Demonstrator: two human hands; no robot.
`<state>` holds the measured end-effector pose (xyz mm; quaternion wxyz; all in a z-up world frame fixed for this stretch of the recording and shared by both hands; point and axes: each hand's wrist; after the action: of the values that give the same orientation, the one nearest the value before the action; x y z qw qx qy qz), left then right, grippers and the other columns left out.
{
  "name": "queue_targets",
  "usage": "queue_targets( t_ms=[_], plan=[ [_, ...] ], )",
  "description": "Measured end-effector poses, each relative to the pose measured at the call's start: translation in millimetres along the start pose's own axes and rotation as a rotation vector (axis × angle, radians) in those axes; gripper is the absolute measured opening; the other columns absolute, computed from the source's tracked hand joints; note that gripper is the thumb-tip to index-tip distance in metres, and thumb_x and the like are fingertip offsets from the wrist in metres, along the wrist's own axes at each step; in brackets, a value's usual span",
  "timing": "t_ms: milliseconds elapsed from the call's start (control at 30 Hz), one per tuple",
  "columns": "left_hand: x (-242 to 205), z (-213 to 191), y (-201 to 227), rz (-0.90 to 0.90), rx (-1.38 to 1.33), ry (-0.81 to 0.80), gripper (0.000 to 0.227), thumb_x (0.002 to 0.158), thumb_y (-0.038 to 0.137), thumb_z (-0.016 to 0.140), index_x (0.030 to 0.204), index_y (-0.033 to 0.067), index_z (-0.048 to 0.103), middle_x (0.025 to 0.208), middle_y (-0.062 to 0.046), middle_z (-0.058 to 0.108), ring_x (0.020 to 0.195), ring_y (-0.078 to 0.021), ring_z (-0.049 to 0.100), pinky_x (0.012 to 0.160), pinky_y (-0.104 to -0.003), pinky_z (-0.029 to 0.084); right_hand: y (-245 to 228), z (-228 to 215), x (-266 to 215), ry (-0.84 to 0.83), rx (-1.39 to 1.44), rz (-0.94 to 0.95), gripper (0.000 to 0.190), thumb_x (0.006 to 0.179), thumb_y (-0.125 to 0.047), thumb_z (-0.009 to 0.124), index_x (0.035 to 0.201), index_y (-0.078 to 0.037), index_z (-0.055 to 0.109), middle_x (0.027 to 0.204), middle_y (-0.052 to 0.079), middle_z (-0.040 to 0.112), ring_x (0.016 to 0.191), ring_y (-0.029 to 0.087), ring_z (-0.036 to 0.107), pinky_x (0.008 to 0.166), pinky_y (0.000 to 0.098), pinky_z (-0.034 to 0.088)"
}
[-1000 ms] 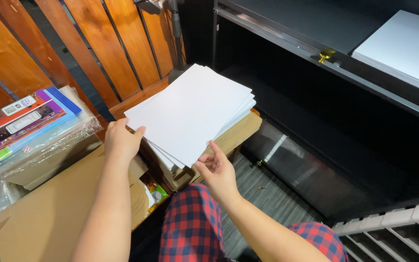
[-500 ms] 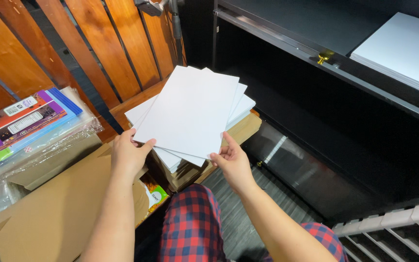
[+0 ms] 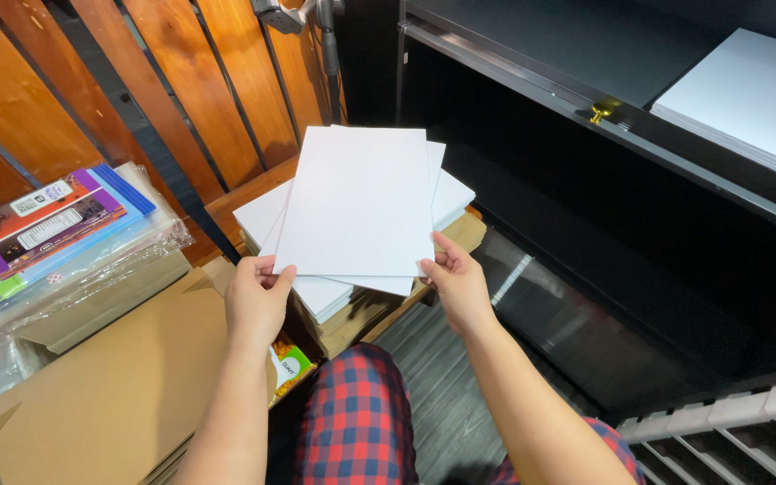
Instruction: The person repeatedly picks up small stacks of white paper from a cardboard box and places them onto a black shelf. They handle the paper by hand, aligning the sheets as they transfer them from the box to the shelf.
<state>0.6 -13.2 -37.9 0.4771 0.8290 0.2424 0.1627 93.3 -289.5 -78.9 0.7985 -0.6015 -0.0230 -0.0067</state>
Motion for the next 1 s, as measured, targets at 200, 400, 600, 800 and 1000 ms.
queue_targets(
  t_ms=[200, 400, 600, 800, 1000],
  plan=[
    [-6.7, 4.0, 1.6, -0.004, -0.116, 0.041, 0.042, 0.094, 0.021, 0.079, 0.128, 0.0027, 0.063, 0.109, -0.009, 0.066, 0.097, -0.0195, 0.069, 0.086, -0.036, 0.055, -5.4, -6.3, 6.8, -0.041, -0.082, 0.015, 0.06, 0.094, 0.005, 0.069, 0.151, -0.002, 0.051, 0.089, 0.015, 0.066, 0.071, 0.017, 0.068, 0.062, 0.0267, 0.063],
    [-14.8, 6.0, 11.6, -0.075, -0.279, 0.027, 0.045, 0.098, 0.017, 0.072, 0.14, 0.0064, 0.06, 0.099, -0.005, 0.062, 0.09, -0.013, 0.059, 0.081, -0.029, 0.051, -6.8, -7.0, 4.5, -0.086, -0.16, -0.007, 0.06, 0.098, -0.002, 0.066, 0.154, -0.005, 0.048, 0.079, 0.014, 0.067, 0.059, 0.017, 0.067, 0.055, 0.0277, 0.062],
    [-20.6, 6.5, 19.1, -0.075, -0.415, 0.038, 0.046, 0.099, 0.011, 0.068, 0.143, 0.0028, 0.057, 0.094, -0.004, 0.057, 0.085, -0.0102, 0.051, 0.078, -0.025, 0.047, -6.4, -5.7, 1.8, -0.076, -0.187, -0.014, 0.059, 0.098, -0.004, 0.066, 0.154, -0.007, 0.049, 0.076, 0.014, 0.068, 0.056, 0.017, 0.067, 0.053, 0.0289, 0.062],
    [-12.7, 14.6, 3.1, -0.038, -0.438, 0.07, 0.047, 0.097, 0.011, 0.072, 0.142, 0.0042, 0.06, 0.094, -0.004, 0.058, 0.083, -0.0089, 0.052, 0.077, -0.024, 0.048, -2.0, -5.1, 0.3, -0.053, -0.144, -0.02, 0.058, 0.097, -0.004, 0.067, 0.153, -0.005, 0.05, 0.075, 0.012, 0.067, 0.057, 0.018, 0.067, 0.054, 0.0284, 0.062],
    [-2.0, 20.5, -13.1, -0.043, -0.354, 0.094, 0.047, 0.095, 0.013, 0.076, 0.141, 0.0078, 0.064, 0.099, -0.007, 0.064, 0.086, -0.0113, 0.059, 0.079, -0.027, 0.053, -7.8, -1.3, -4.9, 0.017, -0.151, -0.016, 0.052, 0.096, -0.007, 0.071, 0.146, -0.002, 0.057, 0.074, 0.014, 0.069, 0.055, 0.019, 0.068, 0.052, 0.0293, 0.061]
  ],
)
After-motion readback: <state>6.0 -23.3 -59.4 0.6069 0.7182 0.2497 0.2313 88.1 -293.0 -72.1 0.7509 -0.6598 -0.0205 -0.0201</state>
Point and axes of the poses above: each hand's wrist, its own x-axis towards the middle knuckle, its own z-axis out of the palm, y = z × x
